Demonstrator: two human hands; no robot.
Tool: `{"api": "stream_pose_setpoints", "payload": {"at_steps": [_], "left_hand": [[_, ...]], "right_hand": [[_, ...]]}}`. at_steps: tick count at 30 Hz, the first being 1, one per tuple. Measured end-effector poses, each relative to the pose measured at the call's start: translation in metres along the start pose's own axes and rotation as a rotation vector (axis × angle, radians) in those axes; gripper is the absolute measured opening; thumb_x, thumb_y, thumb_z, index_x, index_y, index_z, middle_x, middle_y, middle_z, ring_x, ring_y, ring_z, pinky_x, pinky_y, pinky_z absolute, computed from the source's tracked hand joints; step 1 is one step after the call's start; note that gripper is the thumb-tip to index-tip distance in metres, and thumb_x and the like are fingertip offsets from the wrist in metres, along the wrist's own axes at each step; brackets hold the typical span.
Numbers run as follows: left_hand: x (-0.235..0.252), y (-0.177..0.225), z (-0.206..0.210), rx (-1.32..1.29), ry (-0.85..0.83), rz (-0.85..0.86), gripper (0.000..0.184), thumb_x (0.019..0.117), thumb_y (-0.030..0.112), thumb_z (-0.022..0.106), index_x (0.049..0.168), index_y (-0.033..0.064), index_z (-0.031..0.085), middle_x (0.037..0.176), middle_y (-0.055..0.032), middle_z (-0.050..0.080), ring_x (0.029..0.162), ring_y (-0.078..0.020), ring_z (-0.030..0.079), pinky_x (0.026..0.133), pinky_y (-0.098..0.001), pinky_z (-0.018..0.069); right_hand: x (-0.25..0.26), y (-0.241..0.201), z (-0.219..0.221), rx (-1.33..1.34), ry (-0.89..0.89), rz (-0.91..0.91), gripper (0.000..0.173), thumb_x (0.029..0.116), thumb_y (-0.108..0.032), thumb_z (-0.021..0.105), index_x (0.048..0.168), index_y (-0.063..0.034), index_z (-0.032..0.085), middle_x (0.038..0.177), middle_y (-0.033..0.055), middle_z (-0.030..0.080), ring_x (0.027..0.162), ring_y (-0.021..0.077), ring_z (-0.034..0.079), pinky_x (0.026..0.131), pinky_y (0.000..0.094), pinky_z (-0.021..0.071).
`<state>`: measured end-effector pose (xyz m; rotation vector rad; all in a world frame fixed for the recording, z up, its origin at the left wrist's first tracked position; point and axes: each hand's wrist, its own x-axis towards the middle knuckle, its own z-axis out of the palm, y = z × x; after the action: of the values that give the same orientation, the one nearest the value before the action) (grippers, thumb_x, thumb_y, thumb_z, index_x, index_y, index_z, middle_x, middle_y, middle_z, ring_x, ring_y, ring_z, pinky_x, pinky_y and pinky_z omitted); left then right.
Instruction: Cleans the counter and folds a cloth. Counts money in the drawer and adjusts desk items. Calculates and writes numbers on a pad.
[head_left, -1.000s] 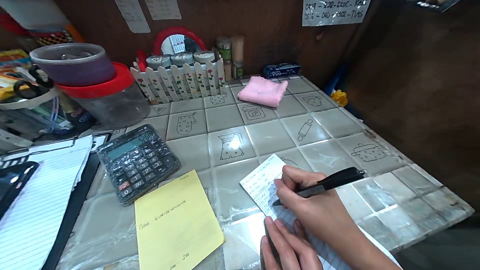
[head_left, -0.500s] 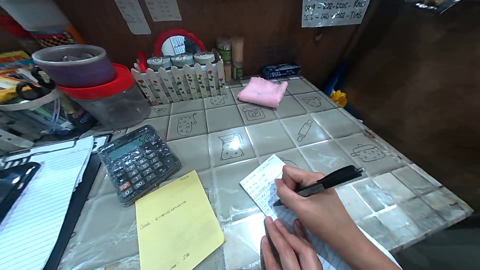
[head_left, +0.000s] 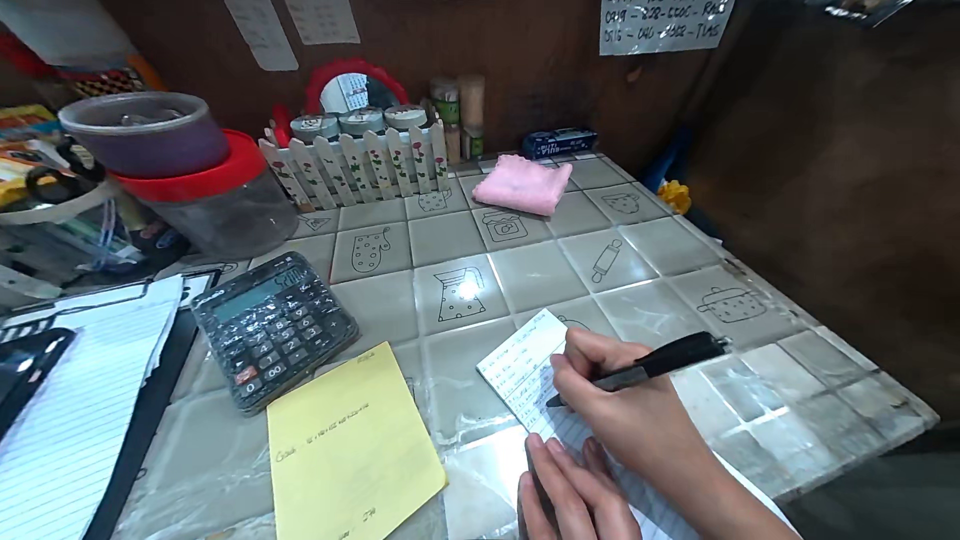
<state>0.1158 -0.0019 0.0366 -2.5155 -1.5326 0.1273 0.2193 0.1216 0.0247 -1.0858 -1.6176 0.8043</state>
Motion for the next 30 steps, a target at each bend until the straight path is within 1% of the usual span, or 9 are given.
{"api": "stream_pose_setpoints", "payload": {"at_steps": [5,8,10,13,15,17,23,25,30], "left_hand": [[-0.0008,-0.0001,0.0005,-0.008,0.013,0.001,0.038,0.1037,0.0,0.041,0.137,-0.0144,0.052,0.143,-0.0354,0.051,0.128,-0.0506,0.056,0.099,-0.0556,0.0489],[0.0003,-0.0004,-0.0011,-0.009,-0.01,0.002,0.039,0.1038,0.0,0.041,0.139,-0.0148,0.05,0.144,-0.0354,0.05,0.128,-0.0508,0.055,0.099,-0.0551,0.0488],[0.0005,-0.0006,-0.0011,0.002,-0.014,0.007,0.04,0.1039,0.0,0.04,0.14,-0.0156,0.049,0.144,-0.0359,0.05,0.128,-0.0509,0.055,0.099,-0.0549,0.0487],[0.0002,0.0002,-0.0003,0.014,0.001,-0.001,0.04,0.1037,0.0,0.04,0.139,-0.0148,0.05,0.143,-0.0349,0.051,0.128,-0.0502,0.056,0.099,-0.0544,0.0487],[0.0006,0.0003,0.0,0.022,0.01,-0.004,0.04,0.1037,0.0,0.041,0.14,-0.0137,0.051,0.142,-0.0341,0.052,0.127,-0.0495,0.057,0.099,-0.0539,0.0491],[0.0004,-0.0002,-0.0011,0.028,-0.005,0.004,0.041,0.1043,0.0,0.04,0.142,-0.0134,0.049,0.144,-0.0345,0.051,0.127,-0.0497,0.056,0.1,-0.054,0.0486],[0.0002,-0.0001,-0.0005,0.038,0.012,0.002,0.041,0.1043,0.0,0.039,0.142,-0.0135,0.049,0.143,-0.0342,0.052,0.127,-0.0491,0.056,0.1,-0.0541,0.0486],[0.0,0.0004,0.0014,0.049,0.036,0.0,0.041,0.1044,0.001,0.039,0.141,-0.0136,0.05,0.141,-0.0339,0.054,0.126,-0.0485,0.057,0.099,-0.0536,0.049],[0.0003,0.0007,0.0004,0.063,0.019,0.0,0.041,0.1044,0.0,0.039,0.142,-0.0135,0.049,0.142,-0.0334,0.053,0.127,-0.0483,0.057,0.099,-0.0536,0.0485]], "right_hand": [[0.0003,0.0004,0.0008,-0.01,-0.002,-0.004,0.026,0.0841,-0.009,0.063,0.062,-0.0166,0.052,0.054,-0.006,0.046,0.047,0.0017,0.046,0.043,0.0163,0.0363],[0.0006,-0.0003,0.0003,-0.016,0.017,0.016,0.026,0.085,-0.01,0.064,0.063,-0.0169,0.053,0.053,-0.0055,0.047,0.047,0.0028,0.048,0.042,0.0171,0.039],[0.0005,-0.0004,-0.0003,-0.021,0.036,0.021,0.025,0.0852,-0.01,0.064,0.063,-0.0169,0.054,0.053,-0.0051,0.046,0.046,0.0032,0.047,0.042,0.0173,0.0384],[0.0002,0.0004,0.0001,-0.025,0.039,0.007,0.025,0.085,-0.009,0.063,0.063,-0.0165,0.054,0.054,-0.0053,0.045,0.047,0.0027,0.046,0.042,0.0169,0.037],[0.001,0.0007,-0.001,-0.02,0.062,0.022,0.024,0.0852,-0.01,0.063,0.064,-0.0167,0.055,0.054,-0.0051,0.047,0.047,0.0035,0.048,0.043,0.0176,0.0393],[0.0016,0.0004,-0.0026,-0.017,0.094,0.045,0.023,0.0852,-0.011,0.064,0.064,-0.017,0.056,0.055,-0.0043,0.049,0.047,0.0049,0.051,0.043,0.0185,0.0433],[0.0006,0.0023,-0.0021,-0.039,0.085,0.018,0.024,0.0843,-0.01,0.064,0.063,-0.0168,0.055,0.054,-0.0046,0.048,0.047,0.0039,0.049,0.042,0.018,0.0395],[0.0006,0.0028,-0.002,-0.036,0.091,0.004,0.024,0.0848,-0.01,0.064,0.064,-0.0167,0.055,0.054,-0.0048,0.048,0.047,0.0038,0.048,0.043,0.0177,0.0395],[0.0006,0.0022,-0.0015,-0.043,0.101,0.015,0.024,0.0839,-0.01,0.064,0.063,-0.0169,0.055,0.054,-0.0047,0.048,0.046,0.0039,0.048,0.042,0.0177,0.039]]}}
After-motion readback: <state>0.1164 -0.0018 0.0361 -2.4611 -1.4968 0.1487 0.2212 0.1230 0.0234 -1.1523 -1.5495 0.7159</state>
